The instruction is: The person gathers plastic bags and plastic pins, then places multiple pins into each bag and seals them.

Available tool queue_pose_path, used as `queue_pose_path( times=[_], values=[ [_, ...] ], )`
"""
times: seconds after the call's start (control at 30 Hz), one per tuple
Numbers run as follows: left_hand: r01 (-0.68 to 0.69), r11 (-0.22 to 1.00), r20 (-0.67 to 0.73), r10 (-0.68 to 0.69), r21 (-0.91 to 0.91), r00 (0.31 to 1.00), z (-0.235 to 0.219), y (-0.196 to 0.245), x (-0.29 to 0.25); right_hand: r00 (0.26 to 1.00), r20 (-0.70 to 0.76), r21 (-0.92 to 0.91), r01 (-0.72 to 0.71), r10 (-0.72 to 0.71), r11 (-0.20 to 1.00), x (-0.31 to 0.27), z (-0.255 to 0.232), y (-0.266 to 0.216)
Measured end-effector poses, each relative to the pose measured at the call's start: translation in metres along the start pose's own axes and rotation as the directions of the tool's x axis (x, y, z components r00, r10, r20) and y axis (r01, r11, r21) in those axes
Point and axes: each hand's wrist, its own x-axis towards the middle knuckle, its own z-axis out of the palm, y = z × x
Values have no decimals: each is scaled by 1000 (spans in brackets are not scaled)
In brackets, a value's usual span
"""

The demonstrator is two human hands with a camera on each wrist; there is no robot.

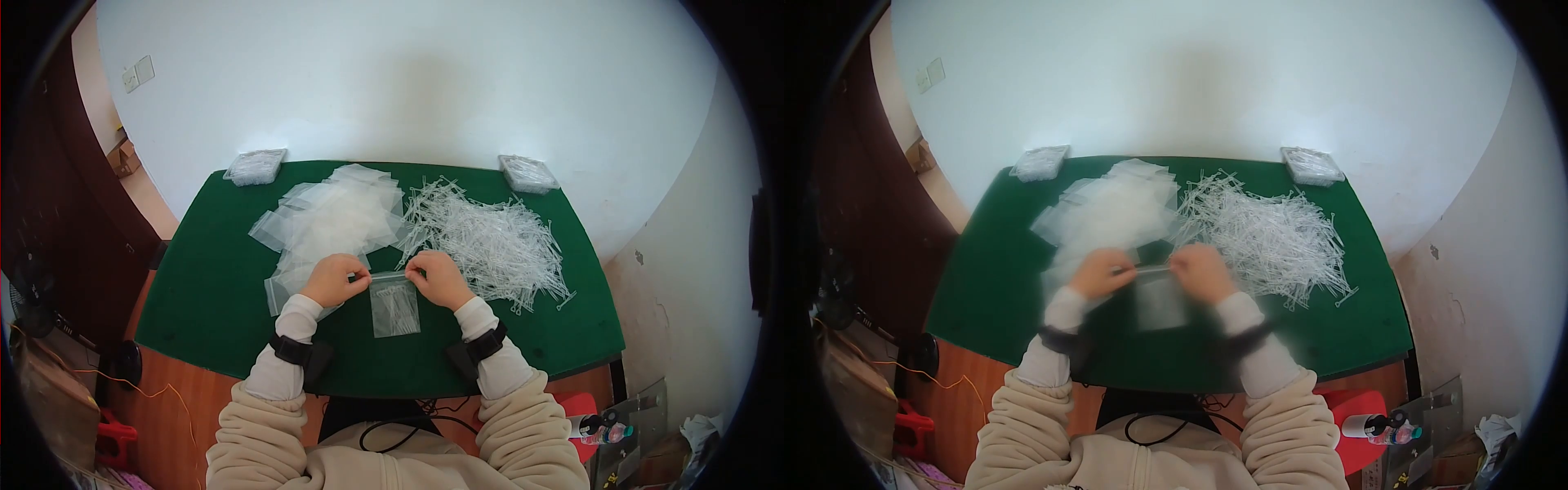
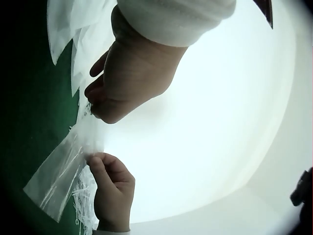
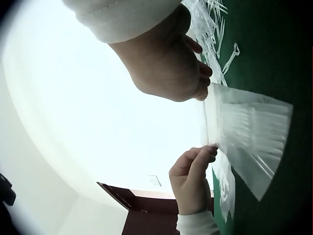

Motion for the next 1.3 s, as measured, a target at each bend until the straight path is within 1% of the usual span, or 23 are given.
queue_pose_path(
  times=[0.07,0.13,0.17,0.23,0.27,0.37,0.5,0.63,0.73,0.83,0.9,1.0,1.13,1.23,1.27,1.3],
  values=[
    [23,1000,-26,-23,4,999,1,-2,-1,1000,-15,-12,-5,5,1000,0,-1,1],
    [35,999,-40,-35,6,999,1,2,-1,998,45,-30,-39,40,999,0,-2,-2],
    [33,999,-100,-35,-21,994,3,5,0,996,74,-40,-54,56,998,0,-2,-2],
    [23,997,-218,-39,-76,975,5,11,2,998,52,-36,-36,37,999,1,0,-5],
    [22,997,-218,-38,-76,975,6,9,2,999,30,-32,-21,22,999,0,2,-7],
    [-113,993,-107,115,23,988,12,2,3,1000,12,-30,-2,2,1000,-1,5,-8],
    [-86,996,-67,89,39,994,15,5,2,1000,12,-28,11,-10,1000,-1,7,-9],
    [-93,993,-50,97,68,994,16,5,1,1000,0,-35,18,-18,999,0,7,-13],
    [-93,993,-66,98,74,993,18,9,2,1000,-25,-60,17,-19,998,1,7,-20],
    [-110,991,-88,116,71,989,21,12,3,992,32,-3,121,-121,993,2,11,-28],
    [-149,987,-115,155,58,981,24,13,3,992,30,7,125,-125,992,2,12,-27],
    [-147,989,-126,150,33,981,27,12,3,990,29,25,135,-135,991,3,11,-22],
    [-117,993,-111,120,29,987,20,8,4,994,31,2,108,-108,994,1,8,-8],
    [-79,997,-91,81,26,993,18,7,3,1000,-18,41,18,-17,999,0,8,6],
    [-53,998,-81,54,21,995,17,7,2,1000,-18,40,19,-18,999,0,8,5],
    [-27,1000,-70,28,16,997,17,7,2,997,2,141,-79,79,987,-1,9,4]
  ],
)
